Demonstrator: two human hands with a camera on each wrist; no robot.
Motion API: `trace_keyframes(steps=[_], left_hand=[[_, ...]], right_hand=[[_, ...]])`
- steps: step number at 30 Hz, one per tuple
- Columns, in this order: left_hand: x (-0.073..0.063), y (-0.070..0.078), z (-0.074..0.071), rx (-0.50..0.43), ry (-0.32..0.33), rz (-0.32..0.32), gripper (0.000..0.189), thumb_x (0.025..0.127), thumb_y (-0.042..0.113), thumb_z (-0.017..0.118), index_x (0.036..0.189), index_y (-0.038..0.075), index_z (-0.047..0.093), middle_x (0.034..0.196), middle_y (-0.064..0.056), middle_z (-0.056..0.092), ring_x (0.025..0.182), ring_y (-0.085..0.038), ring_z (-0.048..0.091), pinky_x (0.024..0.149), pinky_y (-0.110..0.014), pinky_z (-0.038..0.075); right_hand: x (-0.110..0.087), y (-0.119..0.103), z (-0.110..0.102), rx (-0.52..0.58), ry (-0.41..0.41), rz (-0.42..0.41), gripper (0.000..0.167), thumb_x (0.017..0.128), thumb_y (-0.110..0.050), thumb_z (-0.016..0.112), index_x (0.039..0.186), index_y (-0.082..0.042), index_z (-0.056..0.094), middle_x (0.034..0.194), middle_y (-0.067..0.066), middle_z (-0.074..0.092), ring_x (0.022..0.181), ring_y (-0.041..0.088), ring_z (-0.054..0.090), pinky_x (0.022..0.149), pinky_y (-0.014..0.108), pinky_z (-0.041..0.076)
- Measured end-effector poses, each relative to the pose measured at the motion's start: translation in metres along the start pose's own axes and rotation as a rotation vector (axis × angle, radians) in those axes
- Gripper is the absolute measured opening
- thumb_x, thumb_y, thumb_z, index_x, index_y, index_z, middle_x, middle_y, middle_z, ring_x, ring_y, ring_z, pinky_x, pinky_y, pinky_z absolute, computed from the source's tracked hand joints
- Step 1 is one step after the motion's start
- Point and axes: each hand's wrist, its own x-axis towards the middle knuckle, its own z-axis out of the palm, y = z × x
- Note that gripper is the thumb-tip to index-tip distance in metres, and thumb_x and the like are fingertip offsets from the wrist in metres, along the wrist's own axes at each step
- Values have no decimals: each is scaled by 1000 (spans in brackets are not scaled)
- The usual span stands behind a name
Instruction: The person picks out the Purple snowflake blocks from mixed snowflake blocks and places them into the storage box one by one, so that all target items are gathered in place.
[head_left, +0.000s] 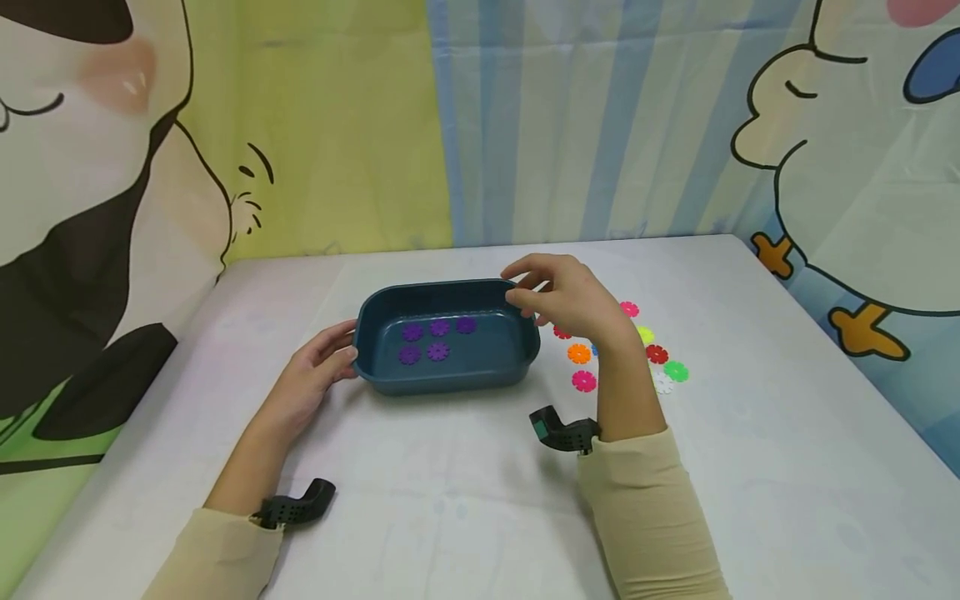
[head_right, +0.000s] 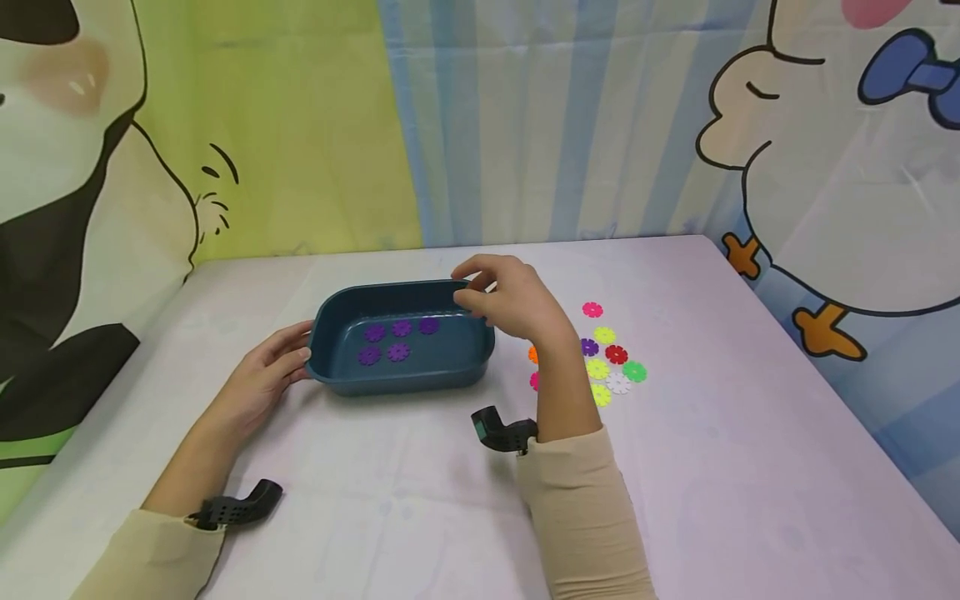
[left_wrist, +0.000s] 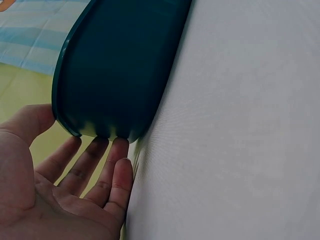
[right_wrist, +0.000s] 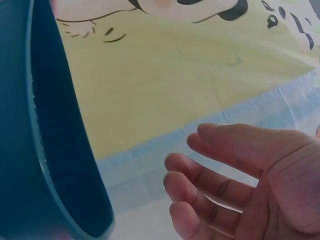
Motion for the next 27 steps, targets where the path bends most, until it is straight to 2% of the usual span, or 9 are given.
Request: trace_keyframes(steps=[10,18,27], left_hand=[[1,-2,0,-9,-4,10,61,107,35,57,160,12,37,158,-17,45,113,-7,63,94,-21,55],[1,-2,1,-13,2,-7,61,107,35,57,160,13,37,159,-16,45,111,-7,63,94,-20,55],[1,0,-1,-4,5,-18,60,107,34,56,161,14,37,159,-15,44,112,-5,62,93,-18,55]], right_hand=[[-12,9,-20,-29,79,28,32,100,-25,65,132,-24,68,121,7,71,89,25,72,82,40,58],[-24,15,-39,-85,119,21,32,102,-22,65,133,-19,68,120,11,71,88,25,72,81,38,58],[-34,31,-54,-153,134,121,34,101,-27,66,134,-18,66,125,14,68,92,26,71,84,42,60]])
